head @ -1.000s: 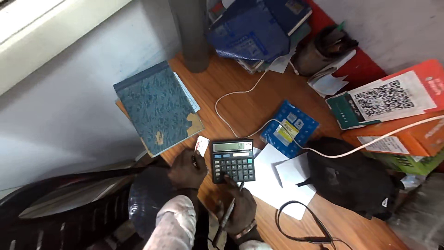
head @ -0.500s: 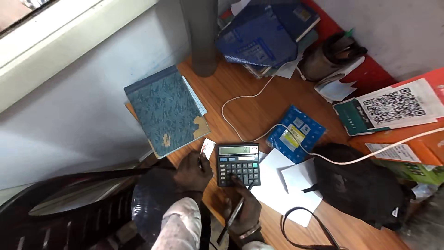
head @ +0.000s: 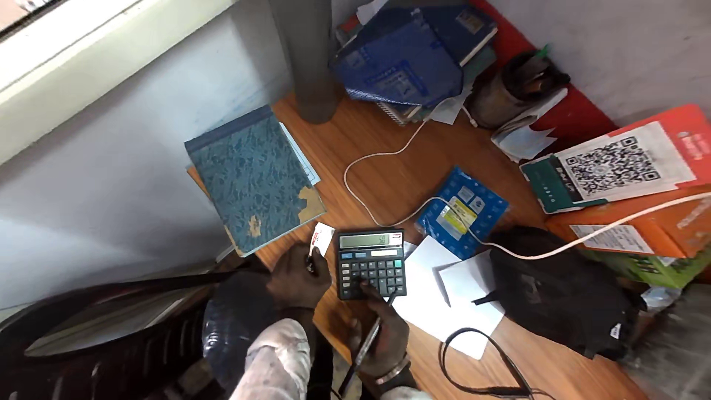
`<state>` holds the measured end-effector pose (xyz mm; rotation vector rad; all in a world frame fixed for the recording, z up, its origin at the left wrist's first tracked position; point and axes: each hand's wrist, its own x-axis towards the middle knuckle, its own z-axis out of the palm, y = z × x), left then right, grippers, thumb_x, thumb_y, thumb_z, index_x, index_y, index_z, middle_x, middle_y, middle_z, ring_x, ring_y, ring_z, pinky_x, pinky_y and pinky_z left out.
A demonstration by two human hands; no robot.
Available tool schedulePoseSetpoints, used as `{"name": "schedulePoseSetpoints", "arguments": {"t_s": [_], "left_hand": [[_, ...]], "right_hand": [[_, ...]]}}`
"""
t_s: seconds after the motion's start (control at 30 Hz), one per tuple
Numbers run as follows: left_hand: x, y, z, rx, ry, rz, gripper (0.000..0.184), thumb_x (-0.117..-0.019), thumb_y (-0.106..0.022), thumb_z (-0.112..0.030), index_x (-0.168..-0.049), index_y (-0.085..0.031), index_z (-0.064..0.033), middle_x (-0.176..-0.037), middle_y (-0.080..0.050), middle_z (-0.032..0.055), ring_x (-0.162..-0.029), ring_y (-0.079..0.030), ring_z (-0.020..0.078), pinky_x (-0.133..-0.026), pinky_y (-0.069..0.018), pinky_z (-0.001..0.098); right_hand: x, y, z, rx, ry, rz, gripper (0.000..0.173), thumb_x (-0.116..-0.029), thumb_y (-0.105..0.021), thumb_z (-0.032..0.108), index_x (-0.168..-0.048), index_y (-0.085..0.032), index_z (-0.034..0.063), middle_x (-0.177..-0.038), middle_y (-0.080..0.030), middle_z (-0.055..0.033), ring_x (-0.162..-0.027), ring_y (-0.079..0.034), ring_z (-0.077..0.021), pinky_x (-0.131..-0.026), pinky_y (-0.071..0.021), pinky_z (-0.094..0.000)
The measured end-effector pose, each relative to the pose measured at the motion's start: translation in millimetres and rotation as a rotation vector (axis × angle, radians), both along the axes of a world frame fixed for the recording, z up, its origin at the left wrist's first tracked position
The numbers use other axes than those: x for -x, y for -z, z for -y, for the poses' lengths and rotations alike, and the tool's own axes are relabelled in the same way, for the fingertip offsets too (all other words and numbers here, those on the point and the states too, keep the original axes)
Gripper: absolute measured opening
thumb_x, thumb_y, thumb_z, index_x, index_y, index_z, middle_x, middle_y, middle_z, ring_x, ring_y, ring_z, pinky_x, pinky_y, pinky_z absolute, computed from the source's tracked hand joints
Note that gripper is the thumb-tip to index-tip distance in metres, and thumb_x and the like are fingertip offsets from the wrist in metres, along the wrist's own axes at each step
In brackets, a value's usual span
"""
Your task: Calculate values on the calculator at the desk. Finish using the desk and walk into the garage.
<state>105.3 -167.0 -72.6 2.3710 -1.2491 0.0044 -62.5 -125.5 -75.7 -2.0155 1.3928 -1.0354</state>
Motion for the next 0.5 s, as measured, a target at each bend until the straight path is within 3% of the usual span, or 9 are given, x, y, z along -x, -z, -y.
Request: {"name": "schedulePoseSetpoints", "arguments": {"t_s": [0.3, 0.5], "left_hand": [[-0.4, -0.8, -1.2, -0.022, -0.005, -0.02, 0.035, -0.0915, -0.053, -0.038, -0.086, -0.07, -0.0072, -0.077, -0.07, 0.0119, -0.069, -0.069, 0.0315, -0.055, -0.0517, 0.0514], [-0.7, -1.9, -1.4, -0.029, 0.0, -0.038, 0.032, -0.0908, -0.055, -0.035, -0.087, -0.07, -0.0071, -0.079, -0.07, 0.0114, -0.07, -0.069, 0.0303, -0.057, -0.053, 0.0512]], "right_hand": [[2.7, -2.8, 1.5, 0.02, -0.034, -0.074, 0.036, -0.0946, -0.054, 0.042, -0.109, -0.066, 0.0114, -0.111, -0.077, -0.0103, -0.078, -0.074, -0.0171, -0.065, -0.0595, -0.0321], [2.1, -4.1, -1.5, 0.025, -0.064, -0.082, 0.035, -0.0952, -0.054, 0.039, -0.113, -0.067, 0.0114, -0.113, -0.077, -0.0088, -0.093, -0.076, -0.0167, -0.074, -0.063, -0.0333]]}}
